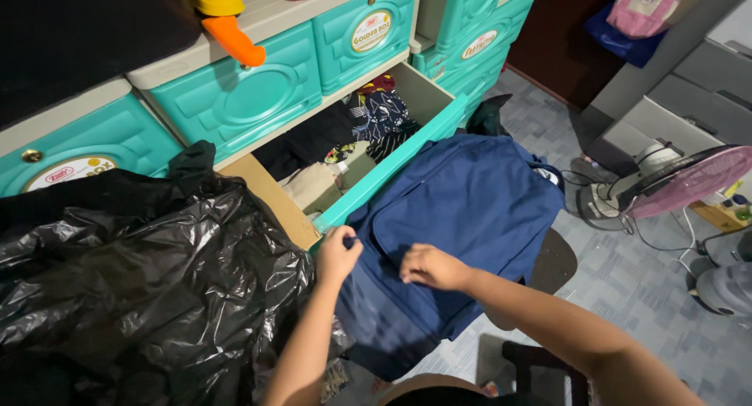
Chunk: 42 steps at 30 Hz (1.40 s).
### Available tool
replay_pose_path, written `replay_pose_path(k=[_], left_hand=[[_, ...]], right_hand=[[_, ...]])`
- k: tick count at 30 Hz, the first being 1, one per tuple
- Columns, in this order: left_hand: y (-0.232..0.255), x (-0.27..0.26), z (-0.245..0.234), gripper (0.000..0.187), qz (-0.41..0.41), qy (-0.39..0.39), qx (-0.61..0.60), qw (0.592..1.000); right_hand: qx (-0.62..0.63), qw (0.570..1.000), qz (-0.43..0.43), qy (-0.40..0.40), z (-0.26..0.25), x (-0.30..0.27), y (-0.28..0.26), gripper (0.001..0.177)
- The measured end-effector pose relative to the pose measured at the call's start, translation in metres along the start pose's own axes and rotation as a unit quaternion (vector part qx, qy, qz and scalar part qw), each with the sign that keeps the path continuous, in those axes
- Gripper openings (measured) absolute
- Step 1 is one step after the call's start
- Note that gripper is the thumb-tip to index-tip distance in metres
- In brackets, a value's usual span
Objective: The person takes folded clothes from a teal drawer and places them into a blue backpack. They add several garments and a small bottle, then close and zip the backpack.
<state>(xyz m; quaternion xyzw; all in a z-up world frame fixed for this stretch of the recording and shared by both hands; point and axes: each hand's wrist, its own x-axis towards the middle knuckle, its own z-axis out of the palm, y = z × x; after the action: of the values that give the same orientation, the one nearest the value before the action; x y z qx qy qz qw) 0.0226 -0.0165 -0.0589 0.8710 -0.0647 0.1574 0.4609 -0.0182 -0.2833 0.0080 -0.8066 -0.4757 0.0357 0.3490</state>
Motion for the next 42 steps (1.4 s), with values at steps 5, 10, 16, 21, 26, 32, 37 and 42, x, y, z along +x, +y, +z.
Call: replay_pose_path(k=[5,10,16,21,26,32,37,42], left_hand=[[-0.025,0.002,0.010,0.021,-0.063,0.042,-0.107,0.991],[0.008,-0.002,-0.003,0.022,-0.011,0.053,-0.057,0.997],[0.071,0.002,-0.018,0.039,0.067,0.025,0.150,0.986],[0.078,0.012,0.001,0.044,0.017,-0.042,0.230,0.972],[0.055,0.013,0.022,0.031,0.025,-0.058,0.224,0.972],[0.039,0.008,0.025,0.030,0.016,-0.058,0.175,0.983],[0.055,0.006,0.024,0.030,0.050,0.018,0.281,0.958],[0.058,0.010,0.023,0.027,0.100,0.005,0.270,0.958]], right_hand=[[0.012,0.998,0.014,0.061,0.002,0.037,0.019,0.012],[0.038,0.988,0.042,0.141,0.003,0.090,0.055,0.010],[0.112,0.967,0.149,0.173,0.017,0.096,0.081,0.014],[0.202,0.927,0.280,0.146,0.019,0.079,0.082,0.011],[0.184,0.915,0.313,0.175,0.027,0.075,0.083,0.011],[0.177,0.906,0.320,0.213,0.047,0.064,0.083,0.018],[0.145,0.908,0.311,0.240,0.049,0.065,0.074,0.019],[0.125,0.892,0.345,0.263,0.040,0.065,0.082,0.022]])
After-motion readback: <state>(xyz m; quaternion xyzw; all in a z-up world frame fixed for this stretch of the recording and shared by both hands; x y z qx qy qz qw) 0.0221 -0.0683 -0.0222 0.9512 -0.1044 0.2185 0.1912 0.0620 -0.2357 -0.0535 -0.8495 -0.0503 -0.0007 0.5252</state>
